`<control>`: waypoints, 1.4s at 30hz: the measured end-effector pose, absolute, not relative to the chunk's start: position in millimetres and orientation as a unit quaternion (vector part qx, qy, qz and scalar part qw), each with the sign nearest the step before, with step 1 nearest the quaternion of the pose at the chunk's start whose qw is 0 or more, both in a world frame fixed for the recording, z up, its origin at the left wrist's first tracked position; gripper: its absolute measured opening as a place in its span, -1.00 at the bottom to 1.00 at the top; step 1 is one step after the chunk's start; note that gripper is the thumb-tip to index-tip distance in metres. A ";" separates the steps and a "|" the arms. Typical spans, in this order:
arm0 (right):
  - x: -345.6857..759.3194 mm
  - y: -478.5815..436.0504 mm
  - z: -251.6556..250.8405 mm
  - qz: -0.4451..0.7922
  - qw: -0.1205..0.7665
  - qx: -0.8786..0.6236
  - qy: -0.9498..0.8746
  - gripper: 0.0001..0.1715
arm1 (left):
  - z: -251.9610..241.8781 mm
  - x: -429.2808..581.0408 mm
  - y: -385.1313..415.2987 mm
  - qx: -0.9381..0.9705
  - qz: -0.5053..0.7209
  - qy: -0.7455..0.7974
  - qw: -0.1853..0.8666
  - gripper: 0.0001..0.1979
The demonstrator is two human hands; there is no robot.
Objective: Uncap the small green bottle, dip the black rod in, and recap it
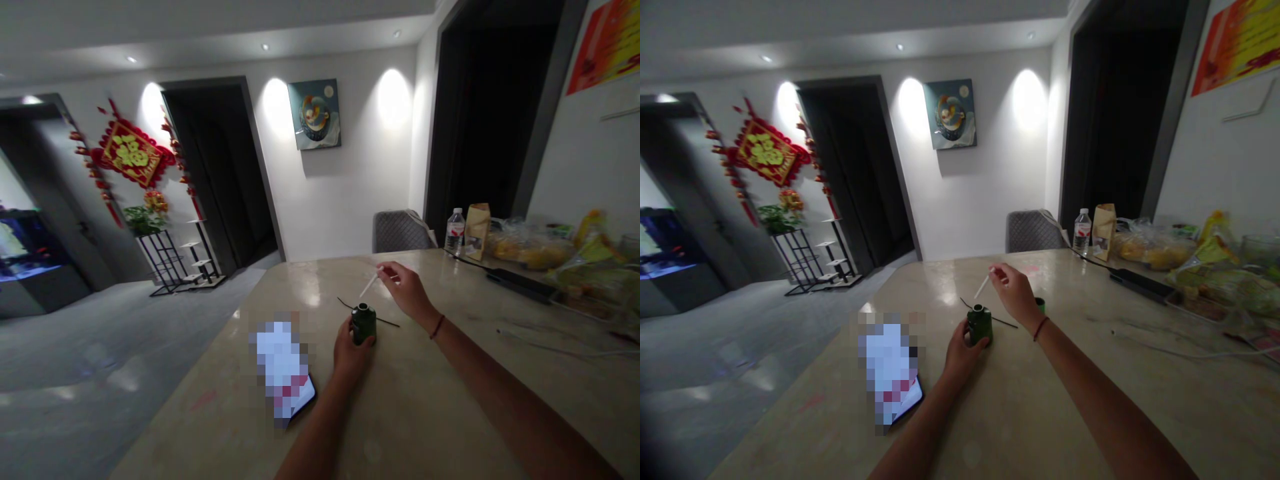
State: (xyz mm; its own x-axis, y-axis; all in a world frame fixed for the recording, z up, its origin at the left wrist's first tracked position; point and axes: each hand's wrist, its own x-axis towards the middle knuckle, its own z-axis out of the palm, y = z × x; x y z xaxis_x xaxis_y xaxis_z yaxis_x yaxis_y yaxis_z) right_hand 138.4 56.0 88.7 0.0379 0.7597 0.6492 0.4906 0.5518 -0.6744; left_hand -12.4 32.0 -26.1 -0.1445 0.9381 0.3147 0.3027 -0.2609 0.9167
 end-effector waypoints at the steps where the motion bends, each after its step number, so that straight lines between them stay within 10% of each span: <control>1: 136.4 53.4 90.7 0.118 0.556 -0.446 -0.691 -0.69 | -26.1 -12.2 31.7 0.588 0.536 0.530 0.293 -0.39; 13: 116.9 56.7 55.5 0.109 0.340 -0.437 -0.825 -0.71 | -24.7 -11.8 31.4 0.580 0.542 0.528 0.302 -0.43; 20: 133.8 75.0 47.9 0.110 0.369 -0.491 -0.781 -0.62 | -23.7 -12.1 29.6 0.577 0.540 0.538 0.293 -0.39; 27: 150.0 85.7 0.9 0.037 0.145 -0.579 -0.802 -0.79 | -22.9 -11.6 29.8 0.564 0.539 0.542 0.314 -0.38; 35: 148.2 86.6 2.9 0.050 0.172 -0.633 -0.753 -0.92 | -23.9 -12.5 30.4 0.569 0.535 0.544 0.308 -0.39; 42: 158.3 93.5 42.3 0.348 0.380 -0.539 -0.666 -0.93 | -23.9 -12.6 30.5 0.570 0.541 0.533 0.314 -0.39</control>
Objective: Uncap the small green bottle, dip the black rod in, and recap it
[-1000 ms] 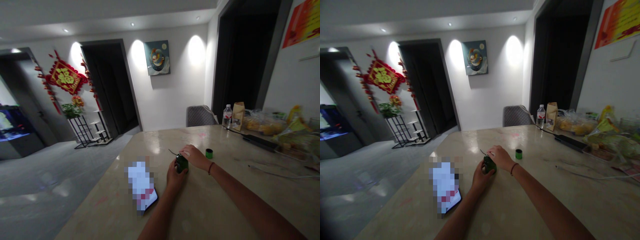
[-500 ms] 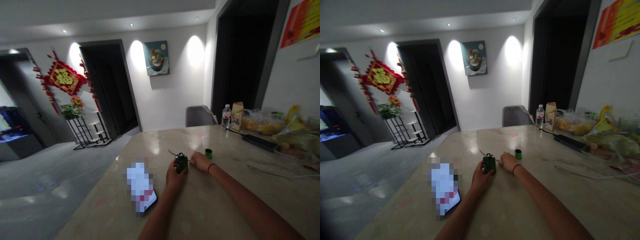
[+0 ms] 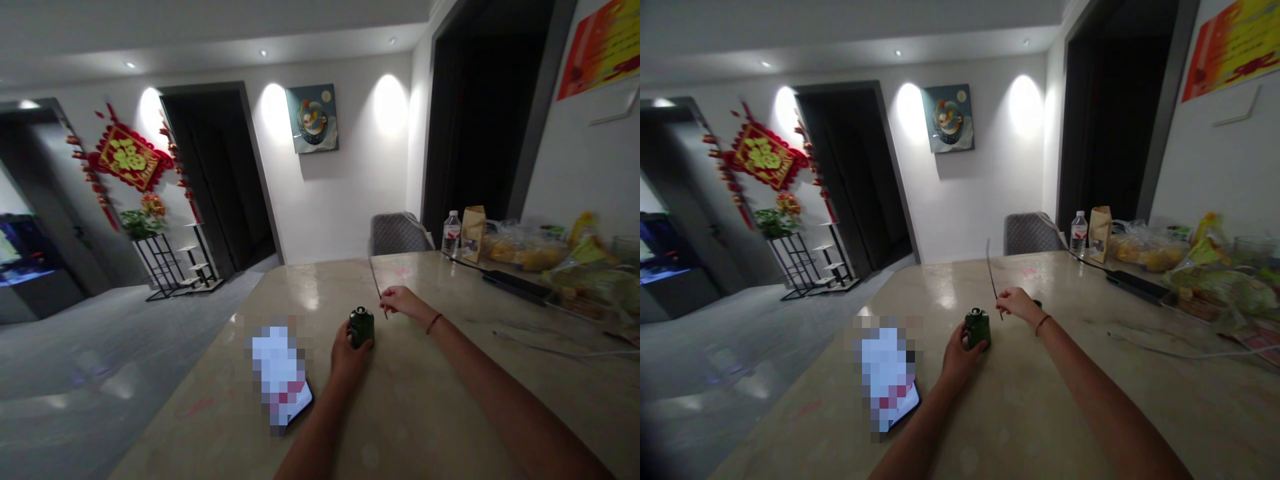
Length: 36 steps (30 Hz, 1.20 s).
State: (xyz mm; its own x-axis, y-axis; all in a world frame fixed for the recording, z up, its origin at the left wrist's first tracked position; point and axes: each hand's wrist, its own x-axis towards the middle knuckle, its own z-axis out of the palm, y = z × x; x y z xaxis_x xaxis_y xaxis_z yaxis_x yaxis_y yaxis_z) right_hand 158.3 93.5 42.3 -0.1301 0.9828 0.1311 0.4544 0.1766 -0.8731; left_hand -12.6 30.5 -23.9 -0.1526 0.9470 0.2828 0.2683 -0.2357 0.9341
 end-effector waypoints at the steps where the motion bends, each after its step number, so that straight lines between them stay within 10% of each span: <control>1: 157.9 92.7 48.6 0.374 0.427 -0.506 -0.650 -0.92 | -23.4 -12.6 30.3 0.572 0.539 0.534 0.311 -0.39; 6: 143.4 82.8 64.9 0.372 0.548 -0.372 -0.650 -0.83 | -18.3 -12.1 27.5 0.573 0.526 0.547 0.311 -0.39; 19: 126.4 65.7 58.5 0.237 0.433 -0.439 -0.751 -0.62 | -20.0 -12.7 29.1 0.585 0.518 0.543 0.307 -0.40; 29: 150.9 93.1 21.1 0.470 0.285 -0.393 -0.737 -0.55 | -22.9 -14.5 31.2 0.616 0.463 0.595 0.229 -0.36; 36: 129.1 85.5 7.7 0.427 0.357 -0.383 -0.737 -0.33 | -21.2 -15.7 29.1 0.673 0.345 0.643 0.125 -0.45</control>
